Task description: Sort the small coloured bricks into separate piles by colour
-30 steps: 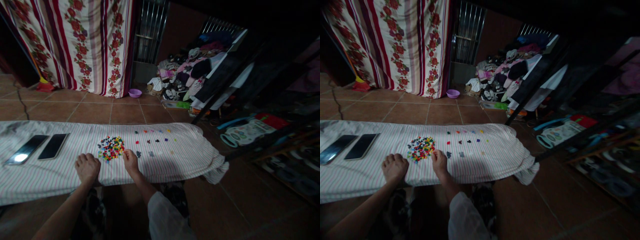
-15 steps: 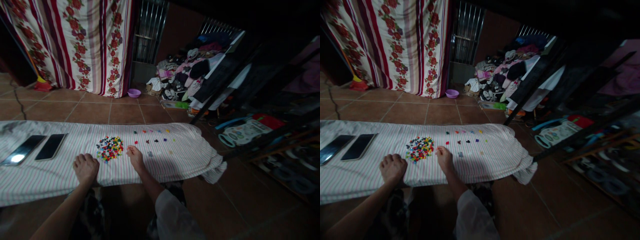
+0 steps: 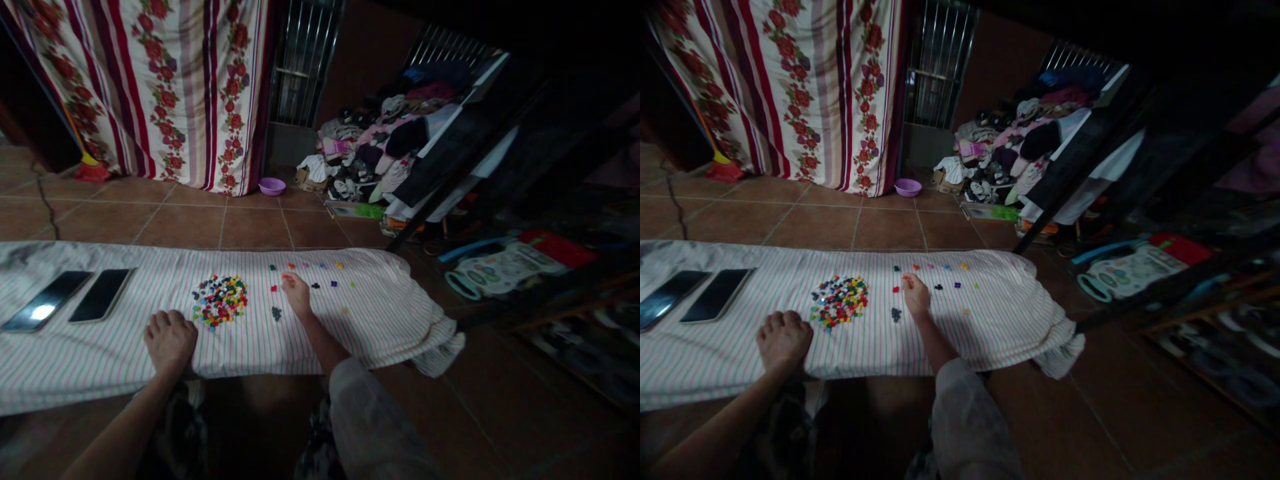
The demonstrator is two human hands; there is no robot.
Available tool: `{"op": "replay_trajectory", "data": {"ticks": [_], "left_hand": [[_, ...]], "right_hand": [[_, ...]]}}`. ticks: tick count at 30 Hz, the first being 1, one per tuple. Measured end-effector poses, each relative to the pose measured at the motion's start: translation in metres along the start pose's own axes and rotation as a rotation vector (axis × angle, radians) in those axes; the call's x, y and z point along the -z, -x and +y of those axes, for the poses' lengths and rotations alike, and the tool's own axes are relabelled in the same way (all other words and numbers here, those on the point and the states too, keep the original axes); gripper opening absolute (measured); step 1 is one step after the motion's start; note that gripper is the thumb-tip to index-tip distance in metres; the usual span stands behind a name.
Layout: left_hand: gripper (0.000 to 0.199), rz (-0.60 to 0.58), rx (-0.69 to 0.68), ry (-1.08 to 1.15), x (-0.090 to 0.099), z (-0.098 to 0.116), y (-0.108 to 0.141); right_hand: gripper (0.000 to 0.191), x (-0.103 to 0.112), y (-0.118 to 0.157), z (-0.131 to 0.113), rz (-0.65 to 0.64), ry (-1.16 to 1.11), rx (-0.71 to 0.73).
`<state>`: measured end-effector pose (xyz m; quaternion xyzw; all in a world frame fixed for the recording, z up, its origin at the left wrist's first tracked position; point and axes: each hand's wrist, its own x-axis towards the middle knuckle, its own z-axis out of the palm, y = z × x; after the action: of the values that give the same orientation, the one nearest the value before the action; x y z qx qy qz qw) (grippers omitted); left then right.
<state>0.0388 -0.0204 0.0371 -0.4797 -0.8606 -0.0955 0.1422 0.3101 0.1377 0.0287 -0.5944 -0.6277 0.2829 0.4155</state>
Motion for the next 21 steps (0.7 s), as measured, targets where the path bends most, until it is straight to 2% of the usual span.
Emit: {"op": "replay_trajectory", "data": {"ticks": [4, 8, 15, 21], "left_hand": [[0.034, -0.008, -0.007, -0.037, 0.003, 0.002, -0.001], [0.033, -0.007, -0.013, -0.068, 0.002, 0.003, -0.001], [0.031, 0.006, -0.014, -0.075, -0.002, 0.003, -0.002], [0.031, 0.012, -0.008, -0.085, -0.002, 0.004, -0.003]], "right_hand": [[0.025, 0.025, -0.03, 0.001, 0.07, 0.196, -0.047], [0.029, 0.036, -0.049, 0.001, 0.039, 0.405, -0.128], [0.032, 0.033, -0.071, 0.003, -0.064, 0.65, -0.142], [0.033, 0.025, -0.086, 0.004, -0.169, 0.738, -0.18]]}}
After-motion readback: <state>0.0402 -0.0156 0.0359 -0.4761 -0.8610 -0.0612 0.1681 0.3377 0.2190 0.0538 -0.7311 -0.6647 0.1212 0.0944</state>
